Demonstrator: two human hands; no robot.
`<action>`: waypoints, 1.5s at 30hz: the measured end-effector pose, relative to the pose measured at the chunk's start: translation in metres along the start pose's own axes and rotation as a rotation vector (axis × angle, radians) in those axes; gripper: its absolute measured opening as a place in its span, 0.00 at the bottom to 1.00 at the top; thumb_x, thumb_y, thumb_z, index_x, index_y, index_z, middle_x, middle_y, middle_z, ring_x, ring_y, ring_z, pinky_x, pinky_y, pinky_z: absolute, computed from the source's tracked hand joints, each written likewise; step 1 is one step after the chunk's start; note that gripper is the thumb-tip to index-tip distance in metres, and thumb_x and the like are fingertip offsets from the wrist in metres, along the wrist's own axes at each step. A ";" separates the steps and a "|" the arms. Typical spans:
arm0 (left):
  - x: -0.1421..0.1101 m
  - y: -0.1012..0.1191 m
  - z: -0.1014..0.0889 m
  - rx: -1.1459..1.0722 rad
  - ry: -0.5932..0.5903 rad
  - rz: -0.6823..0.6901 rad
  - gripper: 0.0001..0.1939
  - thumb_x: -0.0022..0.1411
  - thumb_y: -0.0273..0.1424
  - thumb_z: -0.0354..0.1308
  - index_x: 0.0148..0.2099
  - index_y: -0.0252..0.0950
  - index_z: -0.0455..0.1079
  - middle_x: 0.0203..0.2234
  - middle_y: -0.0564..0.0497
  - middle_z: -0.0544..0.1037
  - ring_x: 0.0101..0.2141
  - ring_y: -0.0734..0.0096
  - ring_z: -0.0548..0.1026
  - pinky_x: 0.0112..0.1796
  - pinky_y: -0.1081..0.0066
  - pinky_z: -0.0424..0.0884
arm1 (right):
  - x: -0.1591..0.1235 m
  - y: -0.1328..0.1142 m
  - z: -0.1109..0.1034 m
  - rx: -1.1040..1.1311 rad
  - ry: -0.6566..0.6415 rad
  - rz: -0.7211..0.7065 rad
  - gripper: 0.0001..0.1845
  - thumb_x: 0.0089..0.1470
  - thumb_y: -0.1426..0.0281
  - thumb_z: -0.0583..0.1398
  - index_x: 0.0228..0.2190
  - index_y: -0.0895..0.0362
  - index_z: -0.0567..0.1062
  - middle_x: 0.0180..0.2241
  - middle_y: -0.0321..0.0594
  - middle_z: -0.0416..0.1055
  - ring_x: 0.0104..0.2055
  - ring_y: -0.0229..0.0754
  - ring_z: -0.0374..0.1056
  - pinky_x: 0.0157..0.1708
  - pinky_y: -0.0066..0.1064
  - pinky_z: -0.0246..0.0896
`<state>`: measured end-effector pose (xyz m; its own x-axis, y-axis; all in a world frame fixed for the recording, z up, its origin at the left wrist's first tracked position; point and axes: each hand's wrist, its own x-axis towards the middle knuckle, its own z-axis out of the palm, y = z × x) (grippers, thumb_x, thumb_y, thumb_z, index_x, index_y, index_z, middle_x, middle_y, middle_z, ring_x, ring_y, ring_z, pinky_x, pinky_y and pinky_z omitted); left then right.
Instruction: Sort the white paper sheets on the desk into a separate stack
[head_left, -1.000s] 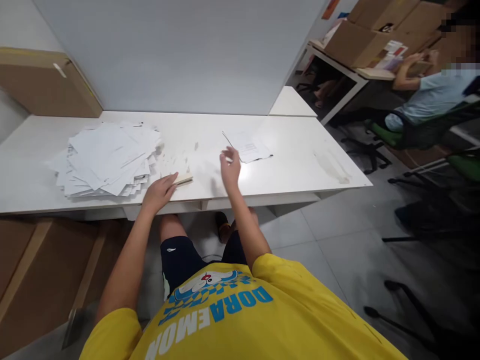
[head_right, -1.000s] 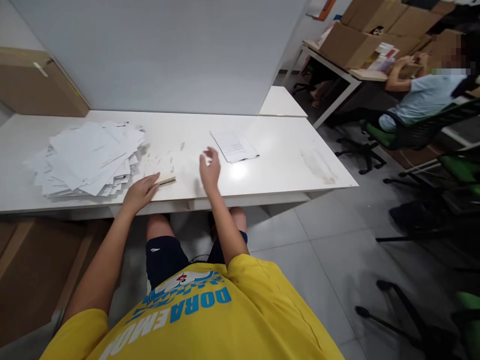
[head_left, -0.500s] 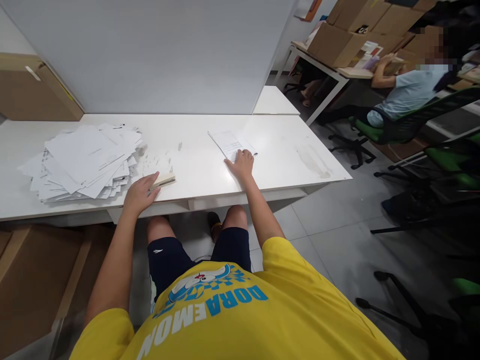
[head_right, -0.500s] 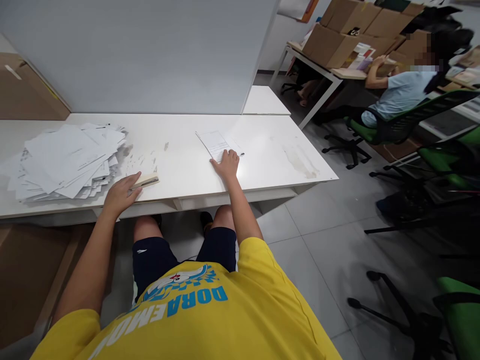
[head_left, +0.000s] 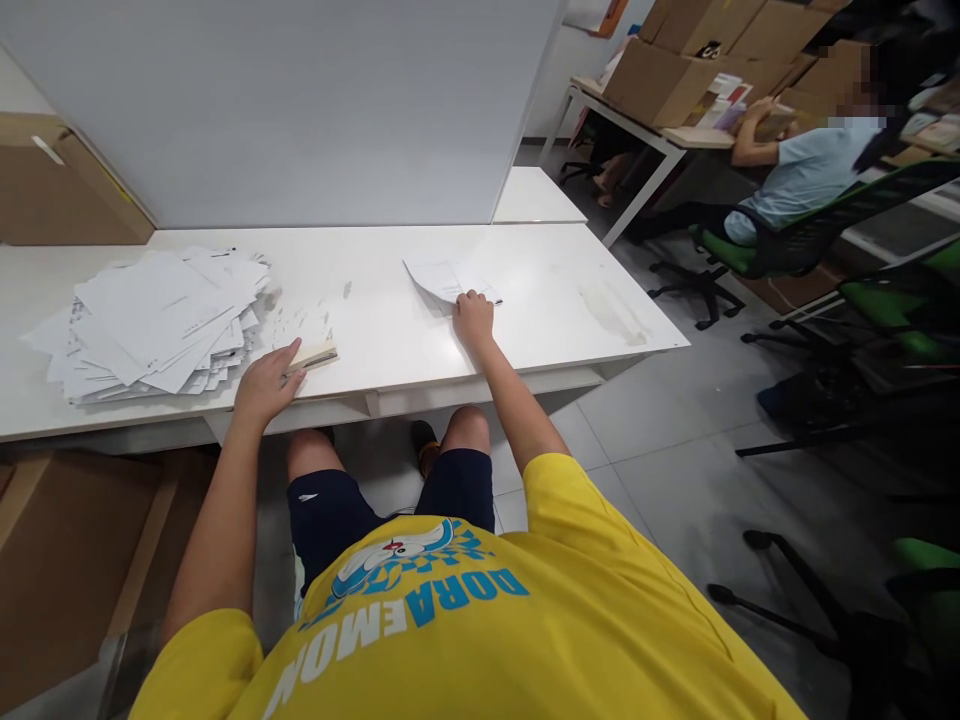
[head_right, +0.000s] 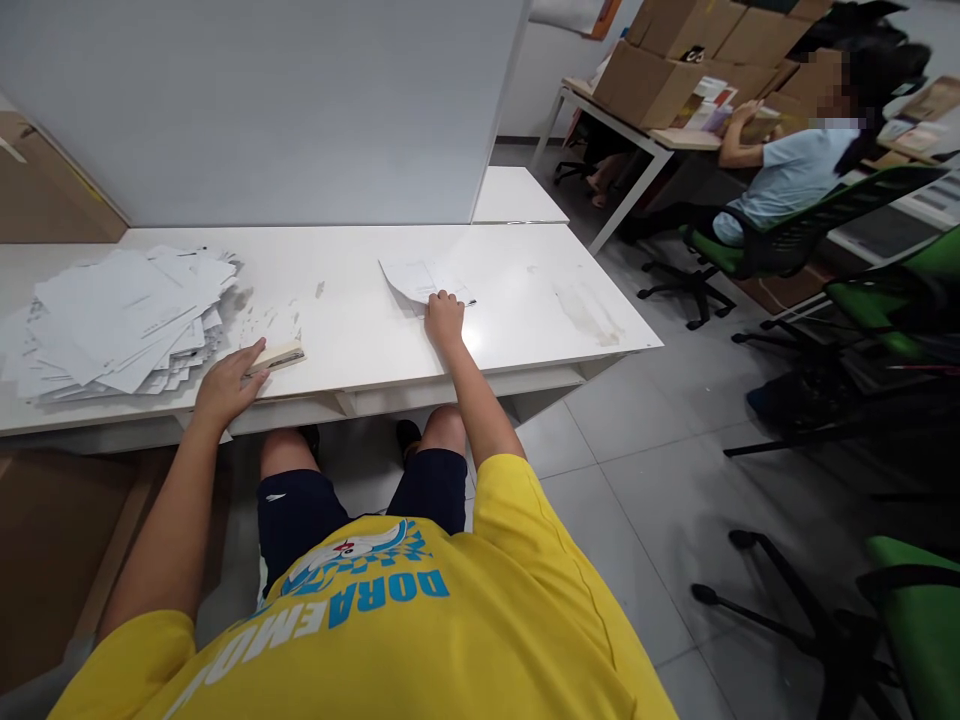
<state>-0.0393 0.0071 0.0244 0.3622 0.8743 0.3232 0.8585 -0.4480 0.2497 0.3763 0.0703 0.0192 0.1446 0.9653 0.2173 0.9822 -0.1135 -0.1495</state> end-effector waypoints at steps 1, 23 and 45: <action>0.000 0.000 0.000 0.002 -0.004 -0.001 0.32 0.68 0.44 0.43 0.70 0.38 0.57 0.59 0.42 0.72 0.58 0.50 0.70 0.57 0.56 0.65 | -0.002 0.000 0.000 0.012 0.004 0.013 0.18 0.65 0.66 0.48 0.47 0.63 0.70 0.51 0.60 0.66 0.53 0.57 0.59 0.48 0.44 0.55; -0.019 0.031 0.008 -0.130 0.293 -0.075 0.25 0.70 0.42 0.42 0.63 0.40 0.65 0.55 0.45 0.75 0.62 0.51 0.65 0.62 0.47 0.57 | -0.034 -0.014 -0.057 -0.134 0.036 -0.078 0.19 0.64 0.73 0.44 0.40 0.61 0.74 0.42 0.53 0.73 0.42 0.49 0.68 0.32 0.33 0.52; -0.056 0.194 0.062 -1.808 -0.294 -1.029 0.23 0.42 0.41 0.69 0.39 0.31 0.77 0.37 0.39 0.83 0.44 0.45 0.80 0.45 0.57 0.76 | -0.191 0.023 -0.034 1.340 -0.333 0.490 0.28 0.49 0.50 0.63 0.46 0.54 0.75 0.43 0.45 0.77 0.44 0.51 0.72 0.47 0.44 0.67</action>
<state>0.1293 -0.1168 -0.0014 0.2879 0.7820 -0.5529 -0.4218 0.6218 0.6598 0.3753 -0.1247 0.0073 0.2077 0.9250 -0.3183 -0.0269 -0.3198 -0.9471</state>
